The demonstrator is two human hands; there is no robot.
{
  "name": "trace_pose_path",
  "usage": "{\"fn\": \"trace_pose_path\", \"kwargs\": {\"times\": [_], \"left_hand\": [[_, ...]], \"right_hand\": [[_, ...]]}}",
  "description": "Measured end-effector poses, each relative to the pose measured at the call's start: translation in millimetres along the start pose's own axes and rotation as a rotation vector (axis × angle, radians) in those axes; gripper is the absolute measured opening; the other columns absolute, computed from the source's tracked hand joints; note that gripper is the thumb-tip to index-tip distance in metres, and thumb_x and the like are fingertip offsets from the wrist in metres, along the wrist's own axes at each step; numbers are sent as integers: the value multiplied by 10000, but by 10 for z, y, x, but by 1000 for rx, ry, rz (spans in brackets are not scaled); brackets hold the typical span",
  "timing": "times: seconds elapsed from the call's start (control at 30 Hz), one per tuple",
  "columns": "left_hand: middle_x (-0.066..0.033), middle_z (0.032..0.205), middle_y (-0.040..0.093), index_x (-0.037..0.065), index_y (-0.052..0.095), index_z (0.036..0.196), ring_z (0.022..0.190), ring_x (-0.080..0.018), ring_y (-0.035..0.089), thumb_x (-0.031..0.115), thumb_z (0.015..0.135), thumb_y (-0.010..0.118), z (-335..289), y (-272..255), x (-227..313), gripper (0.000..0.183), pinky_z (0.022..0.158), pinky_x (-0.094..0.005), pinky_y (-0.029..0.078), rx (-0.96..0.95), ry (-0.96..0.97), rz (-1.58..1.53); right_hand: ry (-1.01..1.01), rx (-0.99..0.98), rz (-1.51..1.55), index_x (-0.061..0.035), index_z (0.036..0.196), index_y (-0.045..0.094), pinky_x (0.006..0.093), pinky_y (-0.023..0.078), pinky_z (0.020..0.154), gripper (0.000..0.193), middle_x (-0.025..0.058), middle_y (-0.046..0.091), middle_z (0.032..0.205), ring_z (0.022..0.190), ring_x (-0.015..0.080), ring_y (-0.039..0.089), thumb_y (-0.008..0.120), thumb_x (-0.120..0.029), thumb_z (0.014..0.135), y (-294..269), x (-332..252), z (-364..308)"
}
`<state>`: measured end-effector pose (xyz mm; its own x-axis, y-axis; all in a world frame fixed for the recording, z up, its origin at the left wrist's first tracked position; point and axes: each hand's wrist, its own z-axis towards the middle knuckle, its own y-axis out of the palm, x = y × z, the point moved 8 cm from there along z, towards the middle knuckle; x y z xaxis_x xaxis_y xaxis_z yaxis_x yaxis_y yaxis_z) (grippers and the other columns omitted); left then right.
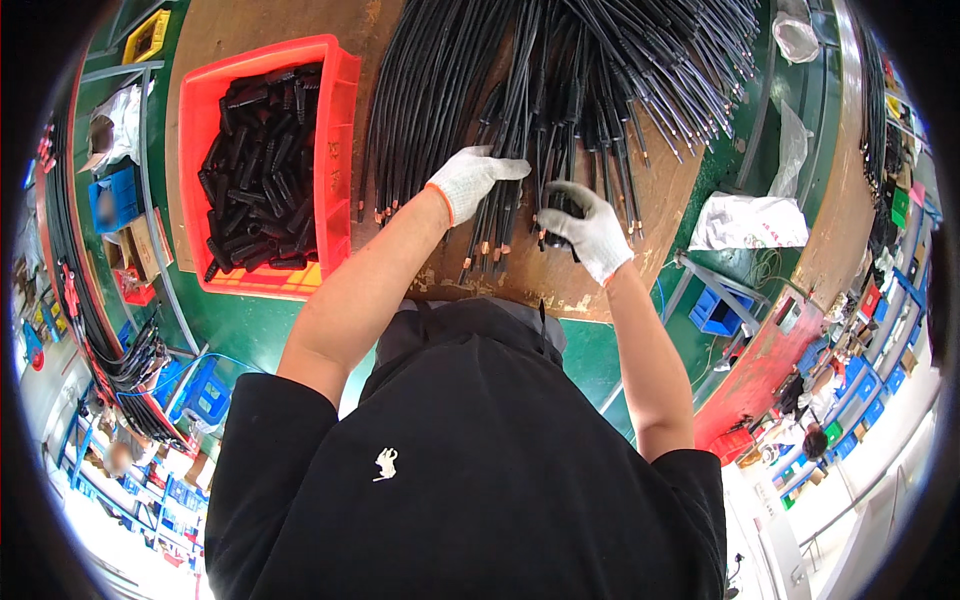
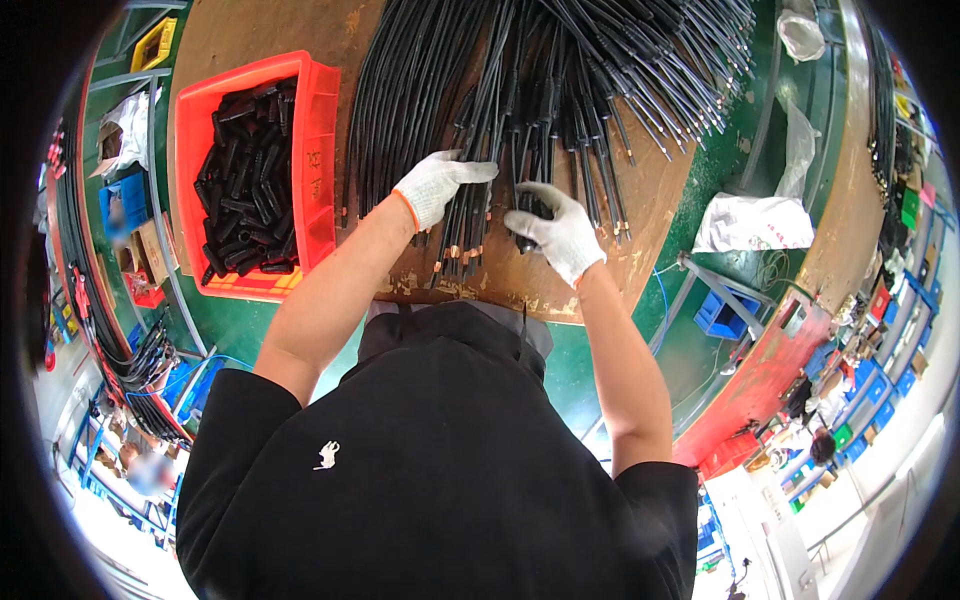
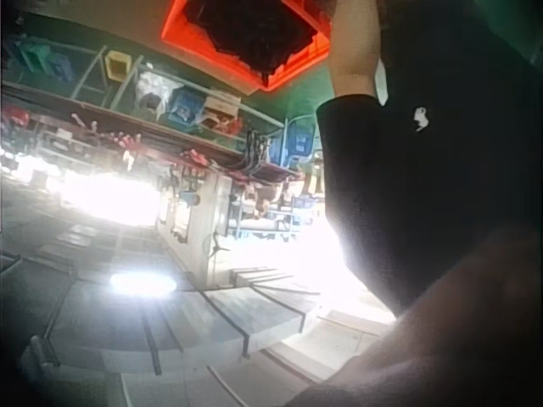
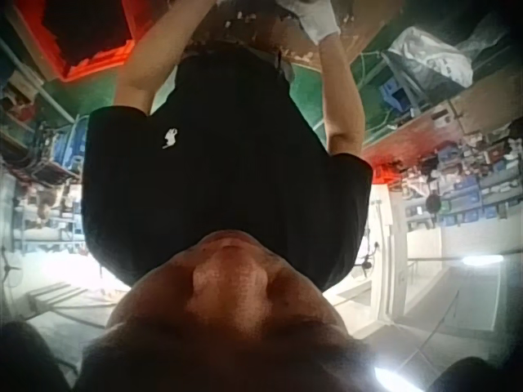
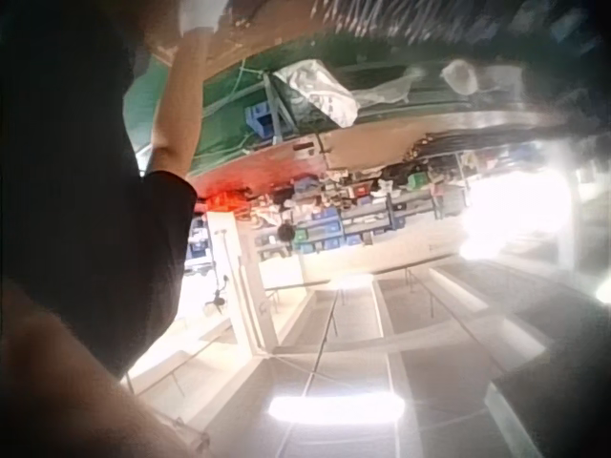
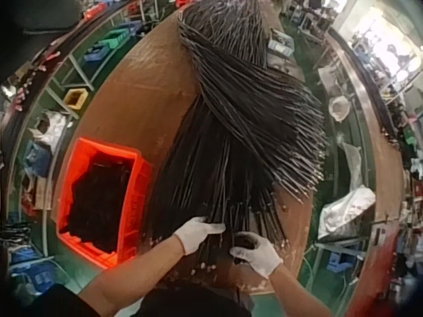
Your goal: The worker attaches protective rubber sleeves or covers onto the metal tips of thick black industrial cables.
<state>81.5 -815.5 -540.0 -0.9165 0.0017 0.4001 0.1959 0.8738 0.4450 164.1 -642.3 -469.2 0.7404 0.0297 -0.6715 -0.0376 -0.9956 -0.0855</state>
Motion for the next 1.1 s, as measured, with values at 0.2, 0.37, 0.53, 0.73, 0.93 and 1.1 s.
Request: {"fn": "trace_pose_path", "kwargs": {"times": [0.2,0.37,0.53,0.73,0.93,1.1], "left_hand": [[-49,968,728,71,699,1142,701,-153,694,160,936,846,-6,188,-15,268,653,-359,647,-18,36,89],[-46,918,724,70,695,1118,636,-146,668,145,958,819,74,290,-74,216,590,-335,619,-11,96,69],[-87,962,727,-1,662,1183,714,-164,693,117,948,818,327,90,-227,305,645,-342,615,47,133,106],[-98,982,730,-19,655,1215,748,-169,704,107,943,816,34,329,-53,340,665,-346,622,-6,97,106],[-77,999,737,10,674,1204,759,-166,699,162,944,831,58,288,-62,340,699,-350,628,57,114,134],[-70,989,714,-1,660,1198,746,-153,660,264,986,784,-89,235,42,362,659,-353,589,69,87,220]], "right_hand": [[116,-110,-253,45,1300,679,336,610,760,547,137,763,1066,837,154,722,902,-203,867,86,343,-538],[188,-169,-188,64,1255,694,340,597,829,536,143,771,1036,886,157,725,906,-208,844,124,761,-805],[135,-141,-258,71,1252,703,355,586,879,556,162,776,1081,947,180,720,899,-268,858,137,753,-804],[198,-159,-156,52,1270,696,329,589,794,507,78,724,1057,863,141,668,884,-241,902,175,799,-715],[58,-49,68,59,1337,673,334,609,776,511,94,747,1082,927,155,697,824,-265,972,203,674,-388],[192,-37,83,59,1275,704,312,596,659,427,83,752,1041,844,135,693,782,-249,990,251,268,16]]}}
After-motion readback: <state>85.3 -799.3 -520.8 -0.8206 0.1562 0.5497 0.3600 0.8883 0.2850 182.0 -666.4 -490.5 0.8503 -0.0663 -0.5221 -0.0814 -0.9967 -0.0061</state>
